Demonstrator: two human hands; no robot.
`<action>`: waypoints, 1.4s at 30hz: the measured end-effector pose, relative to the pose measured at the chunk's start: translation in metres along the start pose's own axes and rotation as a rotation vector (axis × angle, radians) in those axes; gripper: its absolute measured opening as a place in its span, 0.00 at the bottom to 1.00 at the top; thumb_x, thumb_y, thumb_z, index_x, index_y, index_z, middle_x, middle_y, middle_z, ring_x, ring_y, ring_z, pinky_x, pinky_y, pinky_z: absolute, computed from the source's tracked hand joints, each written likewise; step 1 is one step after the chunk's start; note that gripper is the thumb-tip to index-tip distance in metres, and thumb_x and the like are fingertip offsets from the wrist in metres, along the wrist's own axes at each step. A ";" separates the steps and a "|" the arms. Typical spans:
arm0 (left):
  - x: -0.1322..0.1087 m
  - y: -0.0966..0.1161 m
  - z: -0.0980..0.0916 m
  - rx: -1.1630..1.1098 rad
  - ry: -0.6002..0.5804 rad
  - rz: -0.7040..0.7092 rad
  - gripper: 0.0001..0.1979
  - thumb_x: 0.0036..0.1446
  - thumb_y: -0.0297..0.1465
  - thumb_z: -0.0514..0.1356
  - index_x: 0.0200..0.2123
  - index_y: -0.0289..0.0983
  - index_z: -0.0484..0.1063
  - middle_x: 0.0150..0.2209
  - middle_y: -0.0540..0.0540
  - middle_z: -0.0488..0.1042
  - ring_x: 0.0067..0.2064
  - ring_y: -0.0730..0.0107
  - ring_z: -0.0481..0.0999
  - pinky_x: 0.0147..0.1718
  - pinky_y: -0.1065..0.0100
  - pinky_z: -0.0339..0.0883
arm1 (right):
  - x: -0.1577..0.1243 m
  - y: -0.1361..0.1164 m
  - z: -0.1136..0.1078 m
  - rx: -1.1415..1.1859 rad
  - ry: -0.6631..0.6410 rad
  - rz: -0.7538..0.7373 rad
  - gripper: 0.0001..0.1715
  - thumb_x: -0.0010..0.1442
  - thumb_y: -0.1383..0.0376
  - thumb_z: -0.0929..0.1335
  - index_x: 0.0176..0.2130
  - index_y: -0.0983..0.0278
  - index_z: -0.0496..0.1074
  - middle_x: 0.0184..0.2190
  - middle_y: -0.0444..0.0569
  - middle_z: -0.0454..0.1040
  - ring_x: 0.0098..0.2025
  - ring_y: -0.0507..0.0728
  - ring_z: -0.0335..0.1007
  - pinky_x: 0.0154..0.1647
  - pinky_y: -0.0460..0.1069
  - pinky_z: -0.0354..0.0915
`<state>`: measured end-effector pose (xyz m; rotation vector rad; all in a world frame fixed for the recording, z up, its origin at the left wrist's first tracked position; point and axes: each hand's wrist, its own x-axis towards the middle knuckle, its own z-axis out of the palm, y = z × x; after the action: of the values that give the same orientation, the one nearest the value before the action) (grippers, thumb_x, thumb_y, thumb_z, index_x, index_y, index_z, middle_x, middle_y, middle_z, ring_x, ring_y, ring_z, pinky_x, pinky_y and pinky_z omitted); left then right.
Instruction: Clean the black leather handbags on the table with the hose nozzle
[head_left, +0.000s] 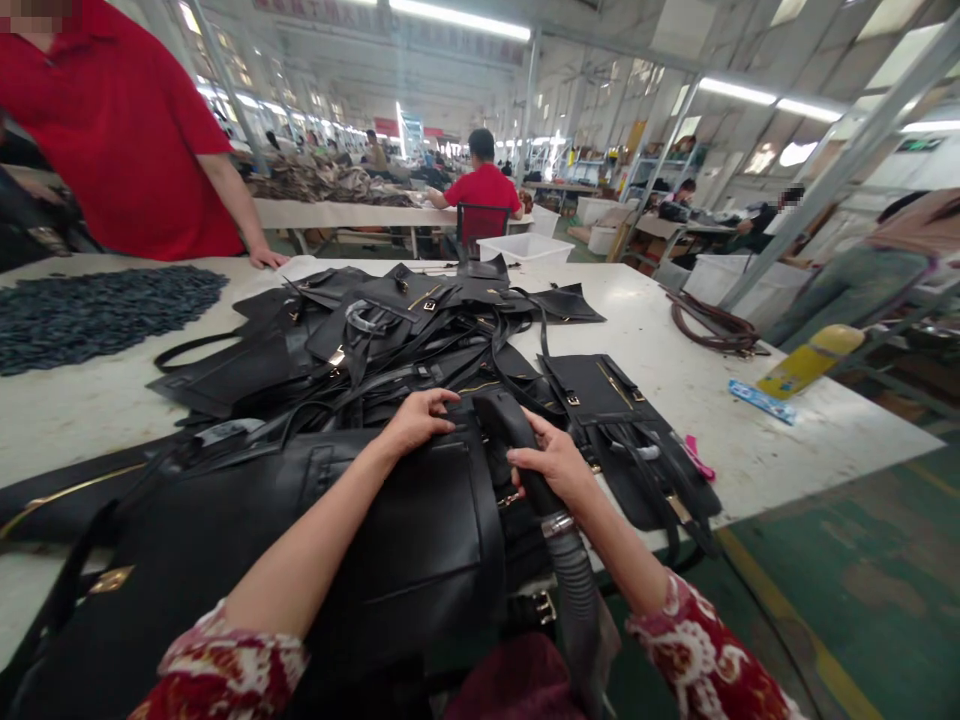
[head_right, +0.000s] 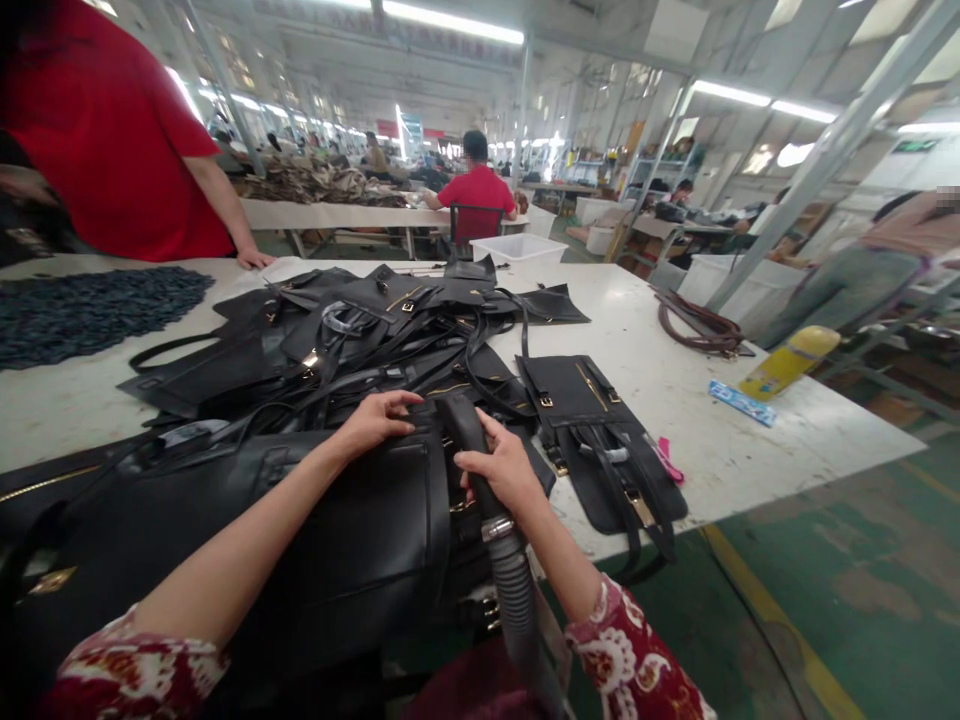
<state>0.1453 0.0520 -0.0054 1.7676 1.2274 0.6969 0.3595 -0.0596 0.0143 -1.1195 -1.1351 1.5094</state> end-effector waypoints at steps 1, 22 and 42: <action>0.005 0.002 -0.007 0.033 0.056 0.000 0.22 0.37 0.28 0.60 0.41 0.37 0.69 0.24 0.52 0.69 0.28 0.69 0.68 0.30 0.69 0.60 | -0.005 -0.005 -0.002 -0.027 0.033 -0.024 0.43 0.44 0.68 0.68 0.58 0.62 0.51 0.15 0.38 0.68 0.14 0.50 0.63 0.15 0.45 0.62; -0.188 0.038 0.132 -1.654 -0.116 -0.705 0.18 0.51 0.43 0.55 0.40 0.36 0.68 0.35 0.41 0.72 0.30 0.69 0.72 0.28 0.68 0.66 | -0.122 -0.006 0.001 -0.145 0.128 0.085 0.45 0.46 0.72 0.68 0.59 0.58 0.48 0.30 0.43 0.69 0.22 0.49 0.62 0.19 0.44 0.63; -0.181 0.008 0.179 -0.883 0.508 -0.488 0.21 0.43 0.42 0.60 0.07 0.38 0.60 0.11 0.51 0.60 0.17 0.74 0.57 0.21 0.69 0.53 | -0.124 -0.022 0.006 -0.138 -0.330 0.409 0.43 0.44 0.73 0.66 0.58 0.57 0.52 0.21 0.39 0.68 0.16 0.47 0.62 0.14 0.40 0.62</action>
<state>0.2289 -0.1765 -0.0802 0.5521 1.3065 1.1881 0.3786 -0.1775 0.0535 -1.2838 -1.3014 2.0143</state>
